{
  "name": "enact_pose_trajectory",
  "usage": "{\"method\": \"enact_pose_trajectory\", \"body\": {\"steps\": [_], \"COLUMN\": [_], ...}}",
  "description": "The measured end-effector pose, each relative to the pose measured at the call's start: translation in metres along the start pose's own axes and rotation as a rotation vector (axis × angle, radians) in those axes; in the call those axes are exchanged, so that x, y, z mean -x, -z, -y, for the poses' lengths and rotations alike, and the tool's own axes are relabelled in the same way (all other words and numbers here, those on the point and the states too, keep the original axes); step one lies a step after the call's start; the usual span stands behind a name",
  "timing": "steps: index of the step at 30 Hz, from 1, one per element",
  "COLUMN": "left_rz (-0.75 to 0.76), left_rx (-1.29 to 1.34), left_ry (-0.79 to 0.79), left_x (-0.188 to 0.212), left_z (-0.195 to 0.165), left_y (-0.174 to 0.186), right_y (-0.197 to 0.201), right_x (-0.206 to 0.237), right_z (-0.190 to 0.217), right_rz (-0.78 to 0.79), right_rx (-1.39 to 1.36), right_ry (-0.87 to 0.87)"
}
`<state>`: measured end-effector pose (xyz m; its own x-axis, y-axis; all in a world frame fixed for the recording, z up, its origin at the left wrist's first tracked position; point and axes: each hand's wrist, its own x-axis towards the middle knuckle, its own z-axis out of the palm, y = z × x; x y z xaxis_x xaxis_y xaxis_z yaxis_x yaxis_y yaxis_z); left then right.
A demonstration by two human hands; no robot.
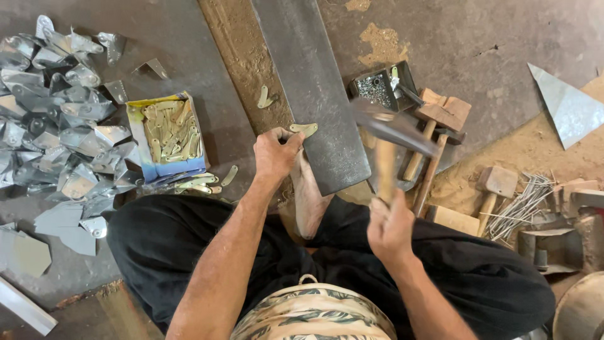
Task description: The person sits on the workshop floor and hammers small flat metal pieces one at a time on a long steel bar used as an anvil, flipping and repositioning each piece between strikes, then places the worked pieces in a growing pile beside a box of similar parts.
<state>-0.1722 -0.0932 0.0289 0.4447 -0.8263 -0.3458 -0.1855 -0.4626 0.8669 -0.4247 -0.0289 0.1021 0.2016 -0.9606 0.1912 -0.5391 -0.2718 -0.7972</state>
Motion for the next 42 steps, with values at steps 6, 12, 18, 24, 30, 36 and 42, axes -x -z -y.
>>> {"method": "enact_pose_trajectory", "body": {"steps": [6, 12, 18, 24, 30, 36, 42], "left_rz": [-0.024, 0.015, 0.046, 0.014, -0.004, 0.025, 0.024], "left_rx": [-0.051, -0.068, -0.092, -0.090, -0.094, -0.099, -0.095], "left_ry": [-0.054, 0.022, 0.094, 0.008, -0.033, 0.020, 0.029], "left_x": [-0.001, 0.000, 0.003, 0.003, 0.002, 0.005, 0.004], "left_z": [-0.004, -0.007, -0.008, -0.006, -0.007, -0.006, -0.004], "left_y": [0.002, 0.004, 0.008, 0.007, 0.008, 0.010, 0.008], "right_y": [0.023, 0.042, 0.043, 0.017, 0.030, 0.022, 0.051], "right_x": [-0.071, -0.092, -0.091, -0.058, -0.049, -0.101, -0.129], "right_z": [-0.009, 0.028, 0.020, -0.073, -0.103, -0.062, 0.014], "right_rz": [0.452, 0.553, 0.429, 0.476, 0.182, 0.635, 0.804], "right_rx": [-0.158, 0.609, 0.733, 0.670, 0.105, 0.069, 0.658], "right_ry": [-0.623, -0.163, 0.102, -0.087, 0.012, -0.596, -0.289]}}
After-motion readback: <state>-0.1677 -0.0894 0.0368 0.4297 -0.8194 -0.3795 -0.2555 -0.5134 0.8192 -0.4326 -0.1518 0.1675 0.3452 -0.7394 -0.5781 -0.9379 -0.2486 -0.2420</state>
